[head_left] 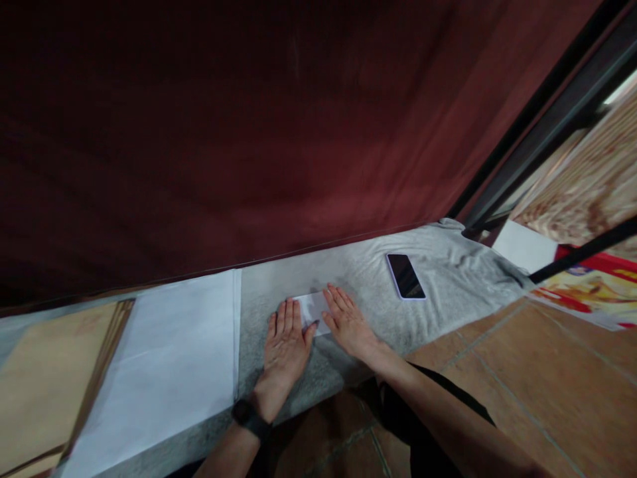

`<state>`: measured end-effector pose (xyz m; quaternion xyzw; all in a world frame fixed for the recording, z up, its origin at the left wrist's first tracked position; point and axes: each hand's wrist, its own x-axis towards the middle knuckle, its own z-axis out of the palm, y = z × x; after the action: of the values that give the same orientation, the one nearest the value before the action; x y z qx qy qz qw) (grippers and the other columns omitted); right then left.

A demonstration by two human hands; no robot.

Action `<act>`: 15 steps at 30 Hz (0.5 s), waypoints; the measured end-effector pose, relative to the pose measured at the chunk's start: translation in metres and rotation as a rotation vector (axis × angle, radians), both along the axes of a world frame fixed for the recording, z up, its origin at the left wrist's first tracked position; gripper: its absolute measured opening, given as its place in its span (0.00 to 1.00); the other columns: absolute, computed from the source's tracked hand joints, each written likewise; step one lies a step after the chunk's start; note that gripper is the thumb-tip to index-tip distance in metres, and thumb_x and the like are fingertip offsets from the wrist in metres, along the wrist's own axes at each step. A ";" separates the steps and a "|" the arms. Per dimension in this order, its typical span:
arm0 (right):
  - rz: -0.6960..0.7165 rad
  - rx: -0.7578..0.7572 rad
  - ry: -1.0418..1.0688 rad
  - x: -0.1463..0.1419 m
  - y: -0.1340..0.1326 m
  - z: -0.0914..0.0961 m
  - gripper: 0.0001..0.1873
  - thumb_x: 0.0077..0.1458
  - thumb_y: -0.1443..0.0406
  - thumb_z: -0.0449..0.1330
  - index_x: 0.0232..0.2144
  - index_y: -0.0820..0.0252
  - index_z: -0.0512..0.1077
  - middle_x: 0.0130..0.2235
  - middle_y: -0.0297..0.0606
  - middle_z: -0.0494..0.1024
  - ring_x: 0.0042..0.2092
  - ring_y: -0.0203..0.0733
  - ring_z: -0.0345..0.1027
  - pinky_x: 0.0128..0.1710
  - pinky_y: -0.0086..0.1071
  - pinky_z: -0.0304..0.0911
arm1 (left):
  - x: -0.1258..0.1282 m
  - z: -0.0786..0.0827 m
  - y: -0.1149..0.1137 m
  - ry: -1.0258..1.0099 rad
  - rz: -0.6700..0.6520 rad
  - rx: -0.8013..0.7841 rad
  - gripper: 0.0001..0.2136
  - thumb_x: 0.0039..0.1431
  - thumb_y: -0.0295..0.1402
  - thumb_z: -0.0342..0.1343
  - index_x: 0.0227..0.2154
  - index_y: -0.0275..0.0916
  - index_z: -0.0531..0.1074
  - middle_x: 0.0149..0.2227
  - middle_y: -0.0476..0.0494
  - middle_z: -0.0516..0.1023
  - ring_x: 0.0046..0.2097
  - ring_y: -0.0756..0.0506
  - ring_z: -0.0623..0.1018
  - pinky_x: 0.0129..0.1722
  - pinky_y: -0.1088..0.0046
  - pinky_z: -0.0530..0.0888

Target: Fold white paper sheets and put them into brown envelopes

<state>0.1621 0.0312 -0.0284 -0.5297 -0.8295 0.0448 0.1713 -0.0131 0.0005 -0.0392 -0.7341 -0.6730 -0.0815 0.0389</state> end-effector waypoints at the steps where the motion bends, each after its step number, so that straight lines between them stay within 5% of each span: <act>1: 0.053 0.000 0.014 -0.005 -0.003 0.000 0.29 0.70 0.60 0.47 0.69 0.66 0.55 0.71 0.46 0.52 0.72 0.47 0.45 0.68 0.45 0.50 | 0.000 0.002 0.000 0.007 0.000 -0.012 0.30 0.68 0.41 0.40 0.68 0.29 0.55 0.70 0.31 0.56 0.71 0.37 0.55 0.69 0.53 0.54; 4: 0.136 0.004 0.025 -0.016 -0.011 -0.005 0.29 0.71 0.58 0.47 0.68 0.64 0.57 0.71 0.43 0.53 0.71 0.45 0.46 0.69 0.42 0.50 | 0.001 0.006 -0.001 0.025 -0.003 -0.044 0.30 0.66 0.36 0.41 0.68 0.27 0.54 0.71 0.32 0.54 0.72 0.37 0.54 0.69 0.53 0.53; 15: 0.076 0.074 -0.053 -0.014 -0.014 -0.016 0.28 0.71 0.55 0.49 0.68 0.58 0.59 0.70 0.42 0.57 0.70 0.46 0.50 0.69 0.44 0.47 | -0.001 0.005 -0.004 0.015 -0.010 -0.031 0.28 0.67 0.36 0.41 0.68 0.29 0.55 0.71 0.33 0.55 0.72 0.37 0.54 0.69 0.53 0.53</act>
<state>0.1481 0.0167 -0.0444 -0.4920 -0.8544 0.0066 0.1671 -0.0137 -0.0031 -0.0343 -0.7387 -0.6701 -0.0659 0.0322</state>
